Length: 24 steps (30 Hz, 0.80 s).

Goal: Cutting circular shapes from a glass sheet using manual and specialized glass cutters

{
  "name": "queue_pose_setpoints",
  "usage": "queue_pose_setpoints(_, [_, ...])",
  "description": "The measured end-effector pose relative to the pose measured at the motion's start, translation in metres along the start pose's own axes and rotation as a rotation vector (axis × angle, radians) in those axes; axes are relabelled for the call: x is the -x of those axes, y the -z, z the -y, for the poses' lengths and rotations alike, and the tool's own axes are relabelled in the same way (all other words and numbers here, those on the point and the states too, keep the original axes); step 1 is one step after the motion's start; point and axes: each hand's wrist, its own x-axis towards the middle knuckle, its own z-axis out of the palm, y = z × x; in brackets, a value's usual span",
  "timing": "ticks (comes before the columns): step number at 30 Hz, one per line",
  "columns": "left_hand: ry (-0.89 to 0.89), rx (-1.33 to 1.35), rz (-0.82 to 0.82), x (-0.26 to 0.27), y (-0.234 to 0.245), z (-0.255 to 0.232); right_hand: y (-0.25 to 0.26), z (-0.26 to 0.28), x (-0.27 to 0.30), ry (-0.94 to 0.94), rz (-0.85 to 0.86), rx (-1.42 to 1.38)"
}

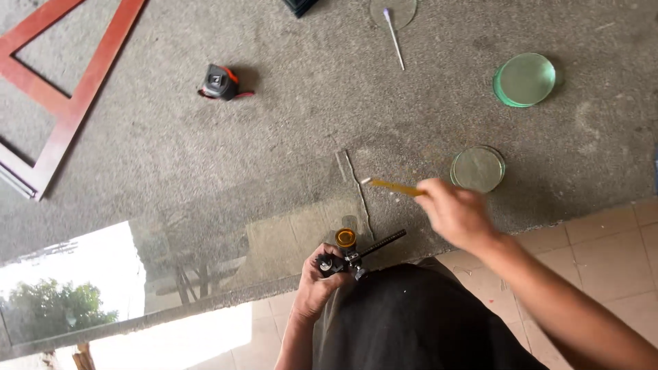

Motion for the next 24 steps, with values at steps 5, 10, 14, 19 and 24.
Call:
queue_pose_setpoints(5, [-0.025,-0.059,-0.069,0.028,0.005,0.0,-0.064,0.013,-0.016,0.091,0.058,0.081])
queue_pose_setpoints(10, [-0.084,-0.16,-0.092,0.047,0.009,-0.001,-0.072,0.012,-0.023,0.073,0.159,0.096])
queue_pose_setpoints(14, [-0.073,-0.195,-0.099,0.054,0.014,0.006,-0.057,0.032,-0.037,0.181,-0.113,0.039])
queue_pose_setpoints(19, [-0.038,-0.209,-0.068,0.055,0.013,0.002,-0.079,0.001,-0.034,0.052,0.137,0.172])
queue_pose_setpoints(24, [-0.03,-0.255,-0.055,0.055,0.011,-0.002,-0.05,0.0,-0.037,-0.059,-0.194,0.037])
